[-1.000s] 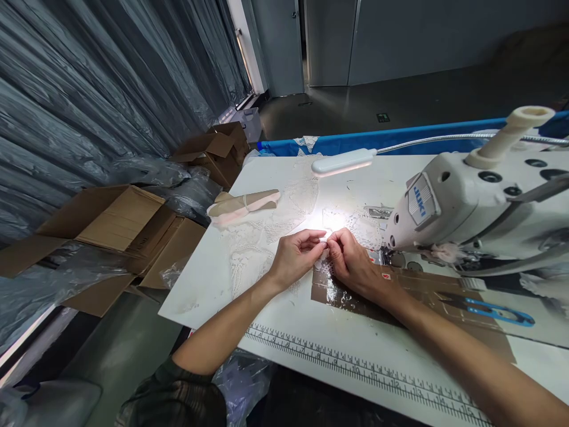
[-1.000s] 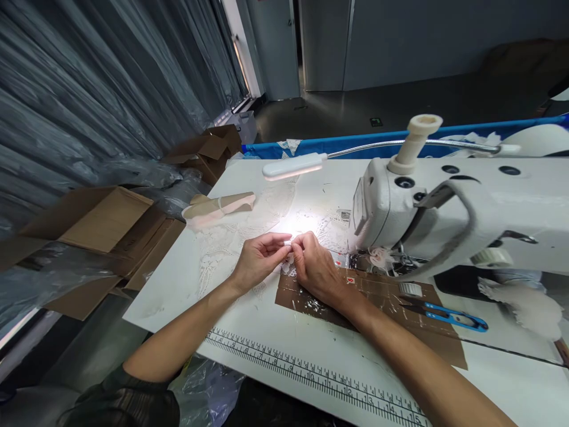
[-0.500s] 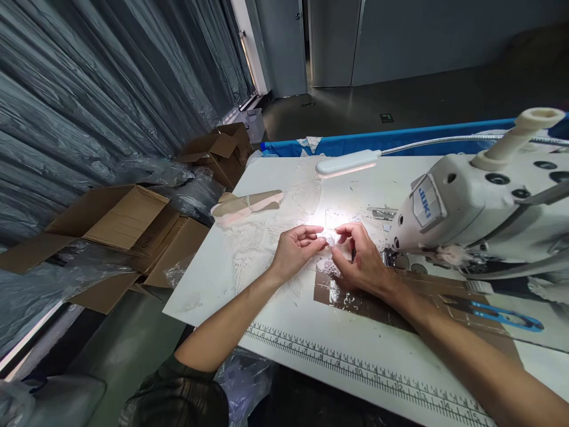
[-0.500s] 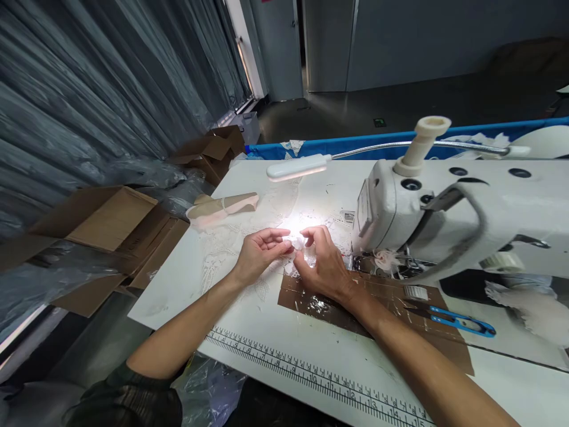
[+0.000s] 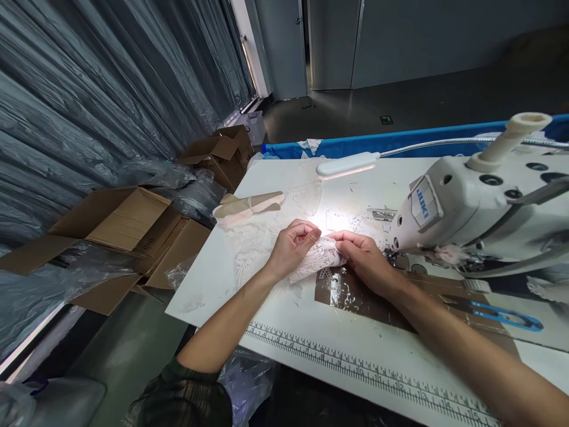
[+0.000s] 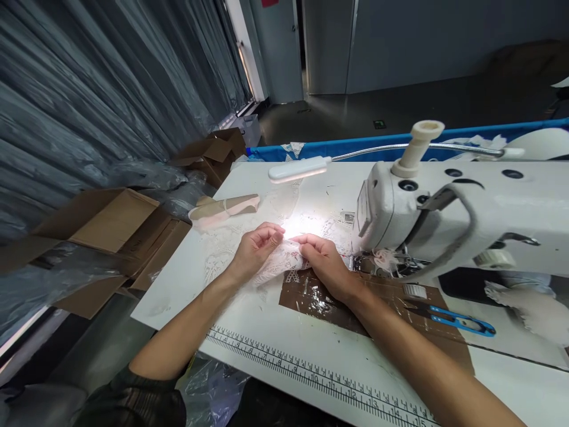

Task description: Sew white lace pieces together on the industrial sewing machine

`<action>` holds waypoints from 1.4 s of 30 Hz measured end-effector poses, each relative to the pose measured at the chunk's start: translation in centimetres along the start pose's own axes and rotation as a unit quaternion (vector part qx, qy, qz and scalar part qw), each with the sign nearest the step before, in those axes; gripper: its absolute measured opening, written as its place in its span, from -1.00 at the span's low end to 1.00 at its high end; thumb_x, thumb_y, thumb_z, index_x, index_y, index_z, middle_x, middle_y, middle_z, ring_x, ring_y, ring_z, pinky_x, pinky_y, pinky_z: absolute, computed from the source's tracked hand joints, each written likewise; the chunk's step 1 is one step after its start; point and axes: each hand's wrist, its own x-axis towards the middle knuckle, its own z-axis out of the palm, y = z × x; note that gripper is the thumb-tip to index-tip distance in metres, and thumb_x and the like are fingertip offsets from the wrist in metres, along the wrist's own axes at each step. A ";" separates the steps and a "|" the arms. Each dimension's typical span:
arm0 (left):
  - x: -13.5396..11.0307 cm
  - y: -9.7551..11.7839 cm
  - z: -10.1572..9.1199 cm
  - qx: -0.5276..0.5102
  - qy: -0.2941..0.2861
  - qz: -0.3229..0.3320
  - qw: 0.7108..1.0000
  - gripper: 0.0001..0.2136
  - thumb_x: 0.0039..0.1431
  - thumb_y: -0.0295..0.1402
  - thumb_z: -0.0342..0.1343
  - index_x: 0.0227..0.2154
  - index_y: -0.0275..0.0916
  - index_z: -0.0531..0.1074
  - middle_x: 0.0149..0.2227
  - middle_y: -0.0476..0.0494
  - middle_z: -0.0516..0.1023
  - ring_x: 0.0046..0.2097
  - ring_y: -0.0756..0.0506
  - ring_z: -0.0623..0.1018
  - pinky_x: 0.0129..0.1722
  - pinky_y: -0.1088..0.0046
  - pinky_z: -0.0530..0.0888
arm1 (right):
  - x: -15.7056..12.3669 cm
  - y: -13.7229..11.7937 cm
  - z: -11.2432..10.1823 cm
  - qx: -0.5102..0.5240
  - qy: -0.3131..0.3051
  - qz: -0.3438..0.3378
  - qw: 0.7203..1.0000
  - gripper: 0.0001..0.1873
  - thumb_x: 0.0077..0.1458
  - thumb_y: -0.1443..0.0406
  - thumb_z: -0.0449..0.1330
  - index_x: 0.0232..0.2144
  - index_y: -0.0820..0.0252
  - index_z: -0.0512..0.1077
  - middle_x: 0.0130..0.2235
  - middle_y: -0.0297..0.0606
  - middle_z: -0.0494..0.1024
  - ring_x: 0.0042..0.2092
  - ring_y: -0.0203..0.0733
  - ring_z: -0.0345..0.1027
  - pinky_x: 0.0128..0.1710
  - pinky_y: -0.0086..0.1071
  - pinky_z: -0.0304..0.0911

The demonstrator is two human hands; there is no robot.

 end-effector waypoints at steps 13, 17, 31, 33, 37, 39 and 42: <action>-0.7 -0.3 0.7 -0.141 -0.025 -0.120 0.982 -0.66 0.01 -0.36 0.28 -0.14 -0.30 0.40 -0.30 -0.13 0.54 -0.36 0.03 0.52 -0.34 0.50 0.47 | 0.1 1.0 -0.3 -0.100 0.095 -0.025 0.990 -0.66 0.09 0.26 0.03 -0.09 0.21 0.39 -0.63 -0.51 0.14 -0.61 -0.34 0.00 -0.65 -0.45 -0.06; -0.7 -0.3 0.7 -0.147 -0.020 -0.128 0.981 -0.66 -0.02 -0.35 0.30 -0.16 -0.31 0.41 -0.33 -0.12 0.55 -0.36 0.02 0.53 -0.34 0.51 0.46 | -0.2 0.9 -0.2 -0.154 0.085 -0.062 0.982 -0.67 0.10 0.29 0.00 -0.07 0.19 0.31 -0.57 -0.49 0.19 -0.57 -0.31 0.06 -0.60 -0.43 0.03; -0.7 -0.8 0.3 0.061 -0.081 0.013 0.995 -0.70 0.14 -0.32 0.17 -0.08 -0.26 0.36 -0.31 -0.12 0.56 -0.26 -0.02 0.55 -0.22 0.43 0.49 | 0.2 1.1 -1.2 -0.382 0.027 -0.294 0.876 -0.80 0.22 0.32 0.00 -0.16 0.13 0.38 -0.27 -0.20 0.49 -0.28 -0.16 0.37 -0.32 -0.29 0.29; -0.8 -0.7 0.2 0.093 -0.096 0.030 0.990 -0.69 0.15 -0.32 0.16 -0.05 -0.25 0.35 -0.29 -0.13 0.57 -0.24 -0.04 0.55 -0.23 0.42 0.49 | 0.3 0.9 -1.3 -0.382 0.030 -0.282 0.880 -0.85 0.20 0.33 0.02 -0.24 0.15 0.39 -0.33 -0.24 0.47 -0.36 -0.21 0.33 -0.40 -0.34 0.24; -1.0 -0.5 0.3 0.109 -0.101 0.033 0.988 -0.69 0.14 -0.34 0.15 -0.05 -0.28 0.35 -0.32 -0.12 0.57 -0.35 0.01 0.51 -0.33 0.47 0.45 | 0.2 0.7 -1.2 -0.378 0.031 -0.254 0.890 -0.92 0.17 0.33 0.03 -0.37 0.17 0.31 -0.40 -0.31 0.38 -0.46 -0.29 0.22 -0.47 -0.39 0.13; -1.1 -0.4 0.4 0.115 -0.106 0.029 0.987 -0.69 0.14 -0.33 0.15 -0.05 -0.28 0.35 -0.34 -0.10 0.56 -0.41 0.04 0.47 -0.39 0.50 0.41 | 0.1 0.8 -1.0 -0.376 0.029 -0.237 0.895 -0.91 0.18 0.32 0.01 -0.39 0.16 0.27 -0.42 -0.34 0.35 -0.48 -0.30 0.18 -0.48 -0.39 0.10; -1.1 -0.4 0.5 0.119 -0.116 0.028 0.986 -0.70 0.14 -0.34 0.14 -0.06 -0.26 0.36 -0.37 -0.06 0.53 -0.40 0.04 0.46 -0.39 0.51 0.38 | 0.0 0.9 -0.8 -0.389 0.028 -0.217 0.895 -0.89 0.19 0.31 -0.02 -0.41 0.14 0.22 -0.43 -0.34 0.33 -0.47 -0.28 0.16 -0.47 -0.37 0.07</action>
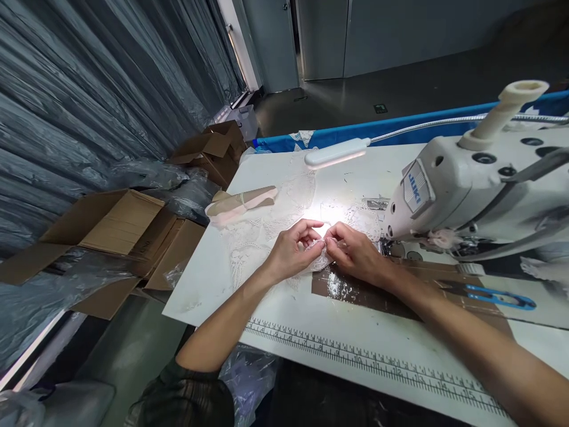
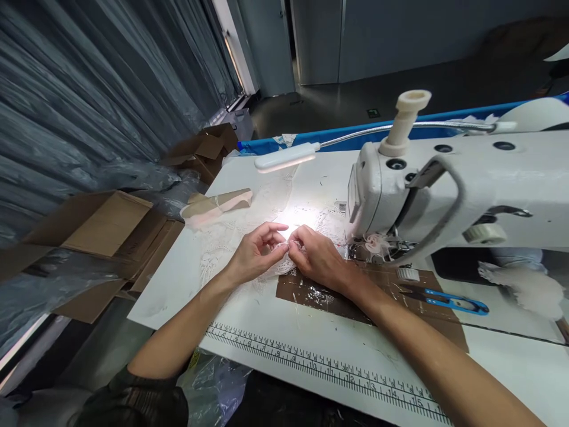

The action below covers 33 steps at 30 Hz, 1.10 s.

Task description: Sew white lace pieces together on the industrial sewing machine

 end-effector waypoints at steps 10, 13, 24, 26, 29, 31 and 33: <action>0.3 0.6 -0.6 -0.134 -0.052 -0.040 0.989 -0.70 0.08 -0.40 0.17 -0.11 -0.30 0.37 -0.44 0.00 0.43 -0.38 0.04 0.44 -0.33 0.49 0.38 | -0.3 -0.3 1.3 0.005 0.014 0.004 1.000 -0.85 0.22 0.28 -0.07 -0.43 0.11 0.10 -0.42 -0.35 0.23 -0.45 -0.26 0.11 -0.46 -0.36 0.05; 0.3 0.6 -0.8 -0.142 -0.065 -0.051 0.986 -0.71 0.08 -0.39 0.17 -0.12 -0.31 0.37 -0.45 0.01 0.43 -0.40 0.05 0.42 -0.36 0.50 0.36 | -0.3 -0.1 1.5 0.011 0.015 -0.008 1.000 -0.87 0.23 0.29 -0.07 -0.41 0.11 0.12 -0.41 -0.34 0.24 -0.44 -0.26 0.13 -0.45 -0.37 0.08; 0.4 0.0 0.1 -0.169 0.018 -0.090 0.981 -0.63 0.06 -0.34 0.24 -0.07 -0.30 0.32 -0.36 -0.03 0.44 -0.33 0.02 0.51 -0.30 0.45 0.45 | -0.1 0.6 0.4 -0.013 0.025 -0.051 0.998 -0.88 0.26 0.30 -0.04 -0.29 0.15 0.28 -0.35 -0.27 0.40 -0.41 -0.24 0.26 -0.42 -0.36 0.16; 0.3 0.2 0.0 -0.166 0.031 -0.092 0.981 -0.65 0.07 -0.37 0.23 -0.08 -0.30 0.33 -0.34 -0.05 0.46 -0.34 0.02 0.53 -0.33 0.47 0.45 | -0.1 0.5 0.4 -0.027 0.028 -0.049 0.998 -0.88 0.26 0.30 -0.04 -0.30 0.15 0.28 -0.35 -0.27 0.39 -0.41 -0.24 0.26 -0.42 -0.36 0.15; 0.2 0.2 0.0 -0.136 0.034 -0.087 0.986 -0.68 0.08 -0.38 0.22 -0.10 -0.31 0.34 -0.35 -0.08 0.50 -0.34 0.01 0.54 -0.34 0.47 0.46 | -0.1 0.3 0.4 -0.063 0.027 -0.039 0.997 -0.85 0.28 0.28 -0.07 -0.32 0.15 0.26 -0.35 -0.26 0.37 -0.40 -0.22 0.25 -0.41 -0.34 0.15; 0.1 0.1 0.1 -0.112 0.031 -0.085 0.990 -0.69 0.08 -0.39 0.20 -0.11 -0.31 0.35 -0.35 -0.09 0.51 -0.35 0.01 0.53 -0.35 0.48 0.45 | -0.2 0.2 0.5 -0.094 0.024 -0.040 0.995 -0.84 0.27 0.28 -0.09 -0.33 0.15 0.24 -0.36 -0.25 0.36 -0.40 -0.20 0.23 -0.41 -0.32 0.13; 0.1 0.0 0.2 -0.102 0.021 -0.080 0.991 -0.69 0.08 -0.40 0.18 -0.10 -0.32 0.34 -0.35 -0.10 0.50 -0.37 0.03 0.51 -0.38 0.49 0.43 | -0.3 0.1 0.7 -0.118 0.023 -0.045 0.992 -0.84 0.26 0.29 -0.10 -0.34 0.15 0.23 -0.38 -0.24 0.34 -0.40 -0.18 0.21 -0.41 -0.31 0.11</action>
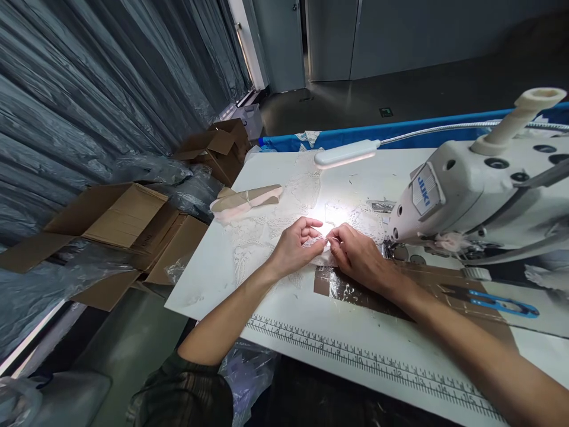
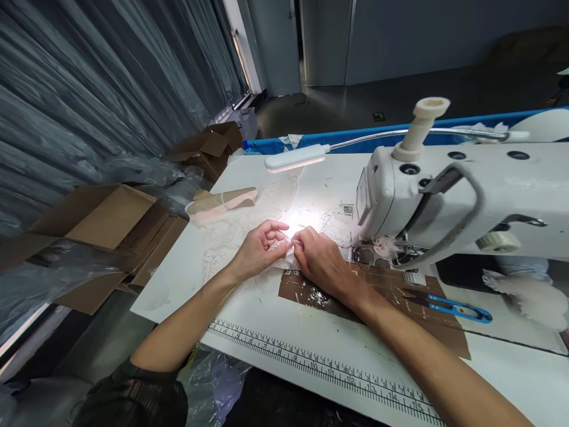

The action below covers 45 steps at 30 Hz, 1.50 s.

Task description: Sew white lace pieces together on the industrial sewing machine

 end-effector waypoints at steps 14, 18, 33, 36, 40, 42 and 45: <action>0.0 0.2 0.0 -0.071 -0.007 0.004 0.997 -0.69 0.06 -0.40 0.21 -0.13 -0.32 0.32 -0.34 -0.08 0.50 -0.34 0.04 0.52 -0.34 0.51 0.43 | 0.2 -1.0 -0.5 0.125 -0.007 0.086 0.988 -0.84 0.23 0.19 -0.03 -0.30 0.15 0.24 -0.36 -0.25 0.39 -0.38 -0.20 0.28 -0.43 -0.33 0.19; 0.2 0.4 -0.2 -0.093 0.017 0.002 0.995 -0.67 0.07 -0.36 0.23 -0.11 -0.31 0.34 -0.31 -0.09 0.50 -0.33 0.02 0.54 -0.32 0.50 0.46 | 0.4 -0.5 -1.5 0.252 -0.029 0.134 0.958 -0.54 0.23 0.03 0.00 0.05 0.16 0.21 -0.04 -0.06 0.42 -0.06 -0.05 0.34 -0.22 -0.22 0.34; 0.0 0.0 0.1 -0.049 0.065 0.057 0.995 -0.68 0.12 -0.36 0.20 -0.07 -0.28 0.34 -0.29 -0.12 0.56 -0.24 -0.02 0.56 -0.14 0.38 0.49 | 1.0 -0.3 -1.8 0.351 -0.064 0.208 0.911 -0.60 0.06 0.00 0.21 -0.22 0.19 0.41 -0.30 -0.26 0.50 -0.34 -0.21 0.35 -0.39 -0.34 0.26; -0.1 0.2 0.2 -0.068 0.049 0.034 0.996 -0.65 0.10 -0.35 0.22 -0.05 -0.28 0.34 -0.33 -0.09 0.55 -0.31 0.00 0.55 -0.26 0.43 0.50 | 0.9 -0.2 -1.3 0.346 -0.033 0.208 0.915 -0.64 0.06 0.03 0.21 -0.25 0.19 0.40 -0.38 -0.30 0.48 -0.41 -0.24 0.31 -0.46 -0.36 0.22; -0.1 0.4 0.0 -0.061 0.005 0.035 0.998 -0.76 0.11 -0.39 0.20 -0.14 -0.25 0.49 -0.32 -0.10 0.56 -0.27 0.00 0.53 -0.22 0.43 0.49 | 0.8 -0.3 -1.2 0.334 -0.035 0.216 0.917 -0.71 0.13 0.08 0.12 -0.39 0.18 0.40 -0.57 -0.43 0.32 -0.55 -0.32 0.14 -0.59 -0.41 0.05; -0.1 0.4 -0.2 -0.052 -0.023 0.040 0.998 -0.83 0.12 -0.40 0.18 -0.21 -0.20 0.55 -0.26 -0.13 0.57 -0.20 -0.02 0.54 -0.16 0.41 0.48 | 0.8 -0.3 -1.2 0.334 -0.043 0.225 0.914 -0.75 0.13 0.12 0.10 -0.38 0.20 0.40 -0.59 -0.45 0.29 -0.57 -0.34 0.11 -0.62 -0.42 0.00; -0.1 0.6 -0.4 -0.053 -0.073 0.045 0.995 -0.83 0.12 -0.39 0.17 -0.23 -0.14 0.59 -0.18 -0.13 0.59 -0.15 -0.04 0.54 -0.14 0.37 0.49 | 0.8 -0.3 -1.2 0.335 -0.033 0.242 0.910 -0.78 0.10 0.19 0.10 -0.29 0.23 0.39 -0.56 -0.44 0.32 -0.56 -0.34 0.16 -0.61 -0.43 0.04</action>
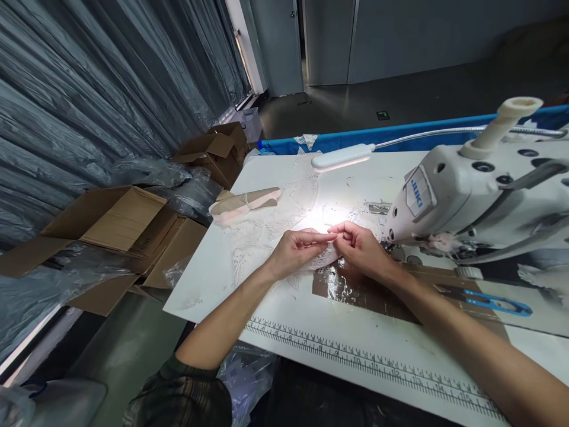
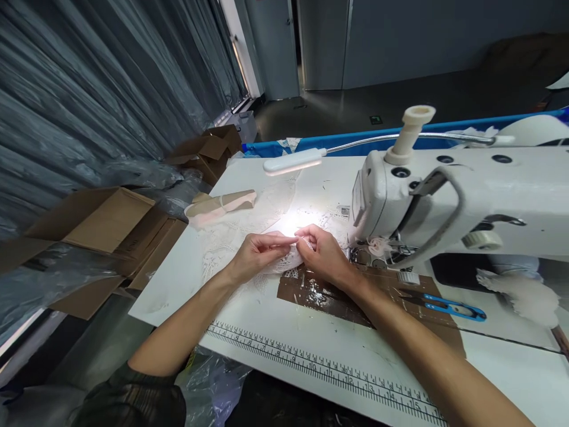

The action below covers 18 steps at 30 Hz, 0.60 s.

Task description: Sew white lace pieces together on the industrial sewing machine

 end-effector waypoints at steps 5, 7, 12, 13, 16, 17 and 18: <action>-0.2 0.6 0.4 -0.049 -0.029 -0.046 0.997 -0.75 0.09 -0.34 0.21 -0.14 -0.18 0.55 -0.15 -0.19 0.60 -0.17 -0.07 0.56 -0.16 0.32 0.51 | -0.1 -0.3 -0.4 -0.099 0.013 -0.034 0.994 -0.73 0.16 0.24 0.03 -0.15 0.25 0.38 -0.33 -0.21 0.50 -0.36 -0.20 0.37 -0.42 -0.31 0.28; -0.3 0.7 0.7 -0.082 0.007 -0.059 0.995 -0.75 0.05 -0.34 0.25 -0.17 -0.22 0.56 -0.17 -0.20 0.61 -0.17 -0.07 0.57 -0.15 0.33 0.51 | -0.9 -0.5 -0.6 -0.177 0.037 -0.076 0.981 -0.70 0.21 0.26 -0.02 -0.06 0.24 0.35 -0.17 -0.09 0.50 -0.21 -0.11 0.40 -0.26 -0.20 0.34; -0.1 0.2 1.5 -0.168 0.088 -0.103 0.976 -0.72 -0.09 -0.36 0.36 -0.26 -0.29 0.57 -0.28 -0.20 0.61 -0.28 -0.04 0.57 -0.22 0.37 0.50 | -6.5 0.0 -1.7 -0.305 0.038 -0.203 0.930 -0.65 0.23 0.33 -0.02 0.06 0.16 0.24 -0.05 -0.01 0.41 -0.07 0.00 0.36 -0.10 -0.05 0.35; 0.0 0.1 1.6 -0.175 0.098 -0.117 0.973 -0.70 -0.11 -0.33 0.37 -0.26 -0.31 0.57 -0.30 -0.20 0.61 -0.30 -0.04 0.56 -0.26 0.38 0.50 | -8.0 0.4 -2.1 -0.319 0.036 -0.211 0.923 -0.64 0.22 0.34 -0.01 0.07 0.13 0.24 -0.01 -0.01 0.40 -0.03 0.01 0.35 -0.08 -0.04 0.35; 0.2 0.3 2.2 -0.173 0.132 -0.144 0.965 -0.69 -0.14 -0.26 0.38 -0.34 -0.35 0.57 -0.39 -0.17 0.59 -0.39 -0.02 0.53 -0.39 0.45 0.46 | -12.4 1.4 -3.6 -0.348 0.058 -0.198 0.915 -0.67 0.22 0.34 0.01 0.04 0.10 0.27 0.01 -0.03 0.38 0.00 -0.01 0.35 -0.08 -0.09 0.37; 0.2 0.4 2.5 -0.166 0.145 -0.143 0.965 -0.70 -0.16 -0.25 0.39 -0.38 -0.35 0.56 -0.43 -0.14 0.57 -0.42 0.00 0.51 -0.42 0.49 0.44 | -13.6 1.6 -4.1 -0.352 0.066 -0.189 0.914 -0.68 0.22 0.34 0.02 0.03 0.11 0.29 -0.01 -0.04 0.38 -0.02 -0.03 0.36 -0.09 -0.11 0.38; 0.3 0.6 2.7 -0.157 0.161 -0.135 0.965 -0.71 -0.19 -0.27 0.40 -0.41 -0.35 0.55 -0.46 -0.11 0.56 -0.44 0.02 0.50 -0.45 0.53 0.42 | -14.6 1.7 -4.6 -0.355 0.072 -0.181 0.914 -0.69 0.22 0.35 0.01 0.01 0.11 0.31 -0.02 -0.05 0.40 -0.03 -0.05 0.37 -0.09 -0.13 0.38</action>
